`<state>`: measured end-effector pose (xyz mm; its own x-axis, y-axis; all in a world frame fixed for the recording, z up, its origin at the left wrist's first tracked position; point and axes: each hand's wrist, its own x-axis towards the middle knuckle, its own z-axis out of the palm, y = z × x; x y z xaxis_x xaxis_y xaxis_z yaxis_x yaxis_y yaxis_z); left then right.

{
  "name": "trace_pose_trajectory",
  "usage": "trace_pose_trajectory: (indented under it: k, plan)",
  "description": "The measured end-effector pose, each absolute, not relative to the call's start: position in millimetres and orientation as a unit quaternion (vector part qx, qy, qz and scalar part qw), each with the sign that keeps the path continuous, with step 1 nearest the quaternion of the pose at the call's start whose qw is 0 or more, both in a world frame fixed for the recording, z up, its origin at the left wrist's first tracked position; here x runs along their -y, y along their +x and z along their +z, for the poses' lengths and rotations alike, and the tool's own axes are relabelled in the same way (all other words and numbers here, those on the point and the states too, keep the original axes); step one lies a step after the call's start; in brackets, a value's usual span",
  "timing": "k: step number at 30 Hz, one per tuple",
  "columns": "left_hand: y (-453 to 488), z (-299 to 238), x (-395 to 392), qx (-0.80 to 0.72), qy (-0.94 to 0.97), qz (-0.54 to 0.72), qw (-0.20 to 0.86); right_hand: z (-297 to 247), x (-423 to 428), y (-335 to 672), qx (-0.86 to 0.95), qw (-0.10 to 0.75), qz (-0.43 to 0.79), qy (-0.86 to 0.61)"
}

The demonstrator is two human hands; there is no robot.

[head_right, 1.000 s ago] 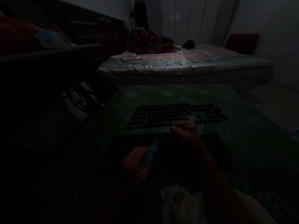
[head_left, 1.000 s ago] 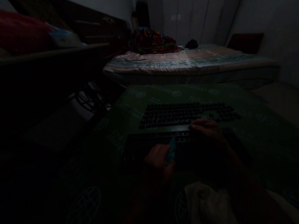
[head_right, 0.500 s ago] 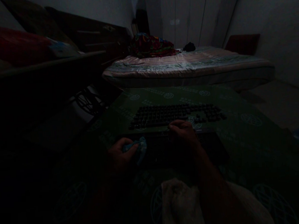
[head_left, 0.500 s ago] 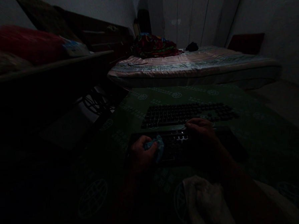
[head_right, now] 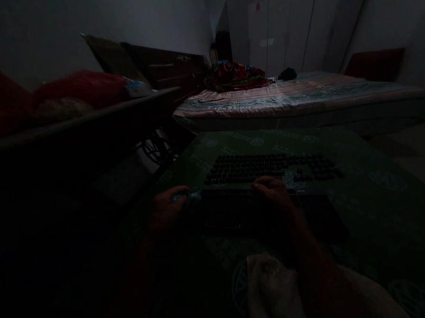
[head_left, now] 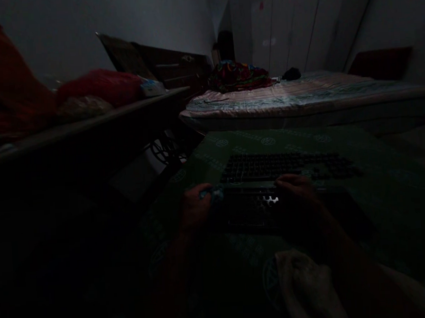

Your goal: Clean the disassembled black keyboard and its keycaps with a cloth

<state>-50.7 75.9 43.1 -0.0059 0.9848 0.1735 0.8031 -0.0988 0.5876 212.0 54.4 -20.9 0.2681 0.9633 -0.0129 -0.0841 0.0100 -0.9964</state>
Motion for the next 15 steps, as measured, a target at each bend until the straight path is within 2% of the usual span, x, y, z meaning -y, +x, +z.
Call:
trace_pose_trajectory:
  k: [10, 15]
  plan:
    - [-62, 18, -78, -0.586, 0.781, 0.139, 0.163, -22, -53, 205, 0.453, 0.555, 0.428, -0.551]
    - [-66, 13, -85, -0.566, 0.803, 0.119, 0.145, -23, -52, 202, 0.476, 0.553, 0.409, -0.547]
